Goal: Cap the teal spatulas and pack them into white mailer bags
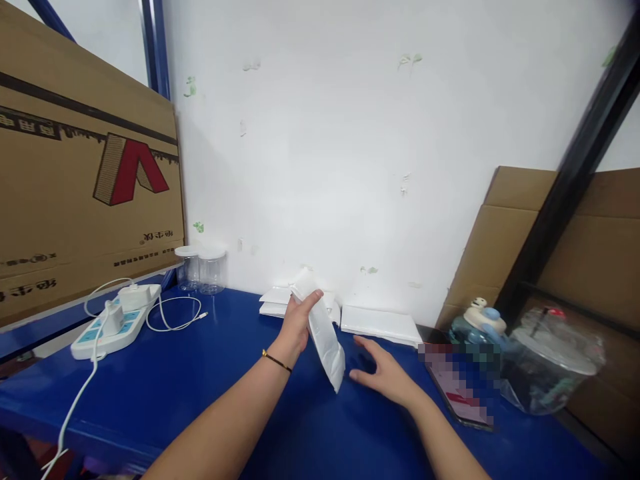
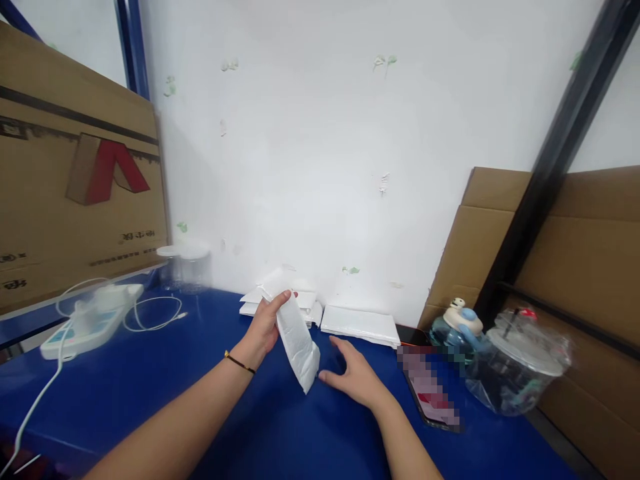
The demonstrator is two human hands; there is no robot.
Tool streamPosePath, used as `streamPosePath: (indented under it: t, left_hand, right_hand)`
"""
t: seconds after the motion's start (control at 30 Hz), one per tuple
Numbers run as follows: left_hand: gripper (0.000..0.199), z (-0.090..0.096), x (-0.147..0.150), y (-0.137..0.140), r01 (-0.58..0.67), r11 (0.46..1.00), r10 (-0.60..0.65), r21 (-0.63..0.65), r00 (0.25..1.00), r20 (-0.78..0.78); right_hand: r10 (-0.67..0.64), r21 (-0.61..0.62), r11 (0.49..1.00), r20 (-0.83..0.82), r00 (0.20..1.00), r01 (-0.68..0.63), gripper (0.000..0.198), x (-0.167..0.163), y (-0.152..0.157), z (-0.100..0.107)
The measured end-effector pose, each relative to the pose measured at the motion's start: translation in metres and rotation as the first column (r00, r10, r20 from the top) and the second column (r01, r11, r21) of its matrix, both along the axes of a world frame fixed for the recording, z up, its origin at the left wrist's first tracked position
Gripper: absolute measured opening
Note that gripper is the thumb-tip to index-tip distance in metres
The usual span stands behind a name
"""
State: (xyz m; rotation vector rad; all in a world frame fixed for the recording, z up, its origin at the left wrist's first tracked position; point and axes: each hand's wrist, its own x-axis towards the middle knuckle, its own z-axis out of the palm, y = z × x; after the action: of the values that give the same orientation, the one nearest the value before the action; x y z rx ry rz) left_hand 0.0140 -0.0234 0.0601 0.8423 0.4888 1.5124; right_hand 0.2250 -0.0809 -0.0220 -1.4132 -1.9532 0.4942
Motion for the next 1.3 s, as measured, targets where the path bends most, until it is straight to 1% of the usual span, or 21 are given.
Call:
streamPosePath:
  t: [0.07, 0.1, 0.13, 0.2, 0.27, 0.3, 0.43, 0.5, 0.67, 0.73, 0.8, 0.9, 0.97, 1.03, 1.07, 1.1, 1.13, 1.17, 1.23, 1.27, 1.3]
  left_hand:
    - [0.039, 0.007, 0.0, 0.001, 0.014, 1.0, -0.014, -0.001, 1.0, 0.023]
    - [0.04, 0.009, 0.0, 0.002, 0.021, 1.0, -0.021, -0.009, 0.999, 0.037]
    - [0.042, 0.011, -0.001, 0.002, 0.027, 0.999, -0.026, -0.021, 0.998, 0.051]
    - [0.043, 0.013, -0.003, 0.003, 0.031, 0.999, -0.028, -0.044, 0.997, 0.074]
    - [0.043, 0.012, -0.004, 0.002, 0.037, 0.998, -0.032, -0.059, 0.995, 0.092]
    - [0.043, 0.011, -0.004, 0.002, 0.042, 0.997, -0.035, -0.063, 0.995, 0.098]
    - [0.043, 0.009, -0.007, 0.001, 0.047, 0.997, -0.039, -0.068, 0.993, 0.11]
    - [0.042, 0.01, -0.011, 0.003, 0.043, 0.995, -0.031, -0.089, 0.992, 0.126]
    - [0.033, 0.021, -0.036, 0.013, -0.003, 0.991, 0.023, -0.135, 0.988, 0.152]
    - [0.029, 0.03, -0.051, 0.017, -0.028, 0.99, 0.047, -0.139, 0.989, 0.138]
    - [0.029, 0.043, -0.067, 0.018, -0.083, 0.991, 0.095, -0.101, 0.989, 0.115]
    - [0.036, 0.064, -0.086, 0.015, -0.176, 0.983, 0.177, 0.058, 0.984, -0.002]
    - [0.041, 0.075, -0.093, 0.01, -0.197, 0.951, 0.243, 0.24, 0.953, -0.182]
    - [0.047, 0.078, -0.095, 0.006, -0.149, 0.91, 0.312, 0.388, 0.861, -0.401]
    - [0.05, 0.077, -0.095, 0.005, -0.111, 0.9, 0.329, 0.423, 0.808, -0.488]
    - [0.05, 0.073, -0.094, 0.005, -0.084, 0.901, 0.328, 0.426, 0.775, -0.54]
    - [0.05, 0.067, -0.094, 0.008, -0.076, 0.912, 0.31, 0.404, 0.773, -0.553]
    - [0.047, 0.06, -0.095, 0.012, -0.089, 0.928, 0.282, 0.362, 0.803, -0.525]
    - [0.04, 0.045, -0.101, 0.023, -0.166, 0.961, 0.24, 0.221, 0.898, -0.368]
    - [0.038, 0.039, -0.106, 0.028, -0.221, 0.965, 0.254, 0.144, 0.926, -0.28]
    - [0.037, 0.034, -0.113, 0.033, -0.279, 0.956, 0.294, 0.096, 0.93, -0.22]
  right_hand:
    - [0.058, -0.057, 0.997, 0.025, 0.998, -0.057, 0.095, -0.001, 0.002, -0.01]
    - [0.076, -0.076, 0.994, 0.038, 0.996, -0.073, 0.105, -0.003, 0.004, -0.014]
    - [0.079, -0.083, 0.994, 0.045, 0.996, -0.075, 0.111, -0.005, 0.005, -0.018]
    - [0.059, -0.064, 0.996, 0.038, 0.998, -0.057, 0.116, -0.012, 0.009, -0.023]
    - [0.031, -0.013, 0.999, 0.011, 0.999, -0.031, 0.109, -0.02, 0.012, -0.024]
    - [0.028, 0.014, 1.0, -0.002, 1.0, -0.028, 0.099, -0.024, 0.013, -0.023]
    - [0.064, 0.054, 0.996, 0.011, 0.998, -0.064, 0.035, -0.036, 0.013, -0.014]
    - [0.048, 0.055, 0.997, 0.053, 0.997, -0.051, 0.019, -0.037, 0.011, -0.011]
    - [-0.053, 0.148, 0.989, 0.238, 0.97, 0.018, 0.005, -0.034, 0.01, -0.011]
    - [-0.087, 0.165, 0.986, 0.304, 0.949, 0.038, 0.01, -0.032, 0.011, -0.013]
    - [-0.089, 0.161, 0.986, 0.343, 0.935, 0.035, 0.012, -0.029, 0.012, -0.013]
    - [-0.075, 0.147, 0.989, 0.362, 0.929, 0.022, 0.009, -0.022, 0.011, -0.012]
    - [-0.076, 0.137, 0.99, 0.364, 0.928, 0.027, 0.009, -0.016, 0.011, -0.011]
    - [-0.079, 0.121, 0.992, 0.357, 0.931, 0.038, 0.009, -0.011, 0.01, -0.01]
    - [-0.079, 0.111, 0.993, 0.35, 0.934, 0.042, 0.008, -0.01, 0.01, -0.01]
    - [-0.078, 0.101, 0.994, 0.341, 0.937, 0.045, 0.009, -0.008, 0.01, -0.01]
    - [-0.078, 0.093, 0.994, 0.331, 0.94, 0.049, 0.009, -0.008, 0.01, -0.009]
    - [-0.079, 0.088, 0.995, 0.321, 0.944, 0.053, 0.01, -0.008, 0.009, -0.008]
    - [-0.086, 0.088, 0.994, 0.307, 0.948, 0.062, 0.011, -0.008, 0.008, -0.007]
    - [-0.091, 0.092, 0.994, 0.301, 0.949, 0.066, 0.012, -0.009, 0.007, -0.006]
    - [-0.095, 0.095, 0.993, 0.296, 0.95, 0.069, 0.012, -0.009, 0.006, -0.005]
